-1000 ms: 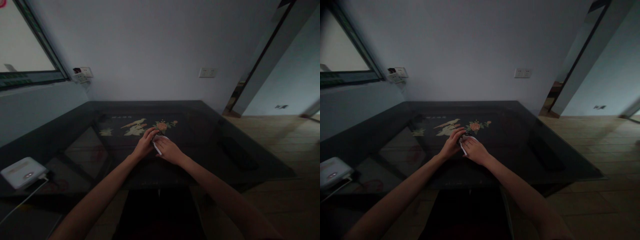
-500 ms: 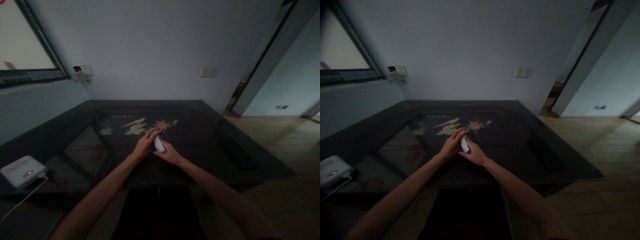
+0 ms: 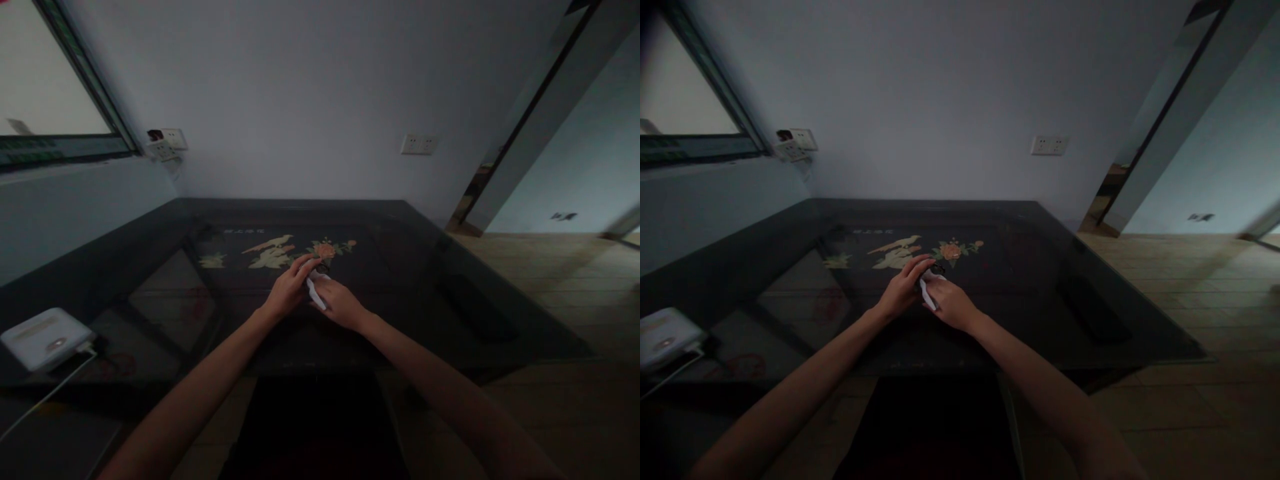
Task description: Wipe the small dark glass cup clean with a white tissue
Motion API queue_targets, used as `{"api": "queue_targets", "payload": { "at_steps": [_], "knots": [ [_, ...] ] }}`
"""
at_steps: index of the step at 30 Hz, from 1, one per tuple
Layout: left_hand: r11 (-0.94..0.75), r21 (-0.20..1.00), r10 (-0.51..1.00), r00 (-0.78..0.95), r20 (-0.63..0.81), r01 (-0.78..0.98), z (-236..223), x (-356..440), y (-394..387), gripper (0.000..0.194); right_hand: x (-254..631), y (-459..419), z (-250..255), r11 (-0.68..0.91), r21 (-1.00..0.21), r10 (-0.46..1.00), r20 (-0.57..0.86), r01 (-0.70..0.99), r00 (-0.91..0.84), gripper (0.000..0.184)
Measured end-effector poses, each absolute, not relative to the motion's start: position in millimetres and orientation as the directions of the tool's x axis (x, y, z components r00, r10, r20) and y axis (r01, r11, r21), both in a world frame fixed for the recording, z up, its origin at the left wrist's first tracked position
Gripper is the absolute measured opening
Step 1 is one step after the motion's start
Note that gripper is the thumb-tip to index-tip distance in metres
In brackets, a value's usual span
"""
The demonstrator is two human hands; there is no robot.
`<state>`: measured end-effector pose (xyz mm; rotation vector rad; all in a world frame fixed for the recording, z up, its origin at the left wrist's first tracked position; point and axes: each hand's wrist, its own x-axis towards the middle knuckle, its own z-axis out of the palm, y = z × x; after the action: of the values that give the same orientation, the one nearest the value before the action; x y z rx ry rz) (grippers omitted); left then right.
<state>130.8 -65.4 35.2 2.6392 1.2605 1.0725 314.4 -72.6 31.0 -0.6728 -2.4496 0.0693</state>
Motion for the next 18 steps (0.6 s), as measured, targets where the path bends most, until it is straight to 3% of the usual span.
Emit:
{"api": "queue_targets", "payload": {
  "at_steps": [4, 7, 10, 15, 18],
  "knots": [
    [-0.697, 0.29, 0.688, 0.496, 0.531, 0.656, 34.3, 128.5, -62.3, 0.075, 313.6, -69.5, 28.4, 0.833, 0.103, 0.416, 0.531, 0.544, -0.738, 0.025],
    [-0.679, 0.3, 0.707, 0.486, 0.514, 0.67, 33.2, 128.0, -60.2, 0.076, 309.0, -71.2, 23.9, 0.758, 0.159, 0.467, 0.546, 0.633, -0.696, 0.028],
    [-0.67, 0.305, 0.713, 0.473, 0.517, 0.677, 32.1, 128.2, -59.8, 0.075, 306.2, -73.6, 20.9, 0.759, 0.089, 0.501, 0.552, 0.645, -0.666, 0.03],
    [-0.685, 0.301, 0.698, 0.48, 0.531, 0.663, 33.4, 129.5, -62.9, 0.079, 309.8, -73.9, 19.9, 0.816, -0.207, 0.551, 0.562, 0.54, -0.617, 0.026],
    [-0.687, 0.32, 0.698, 0.469, 0.542, 0.652, 35.7, 130.0, -64.8, 0.078, 311.3, -72.9, 18.2, 0.828, -0.214, 0.537, 0.568, 0.518, -0.624, 0.031]
  ]
}}
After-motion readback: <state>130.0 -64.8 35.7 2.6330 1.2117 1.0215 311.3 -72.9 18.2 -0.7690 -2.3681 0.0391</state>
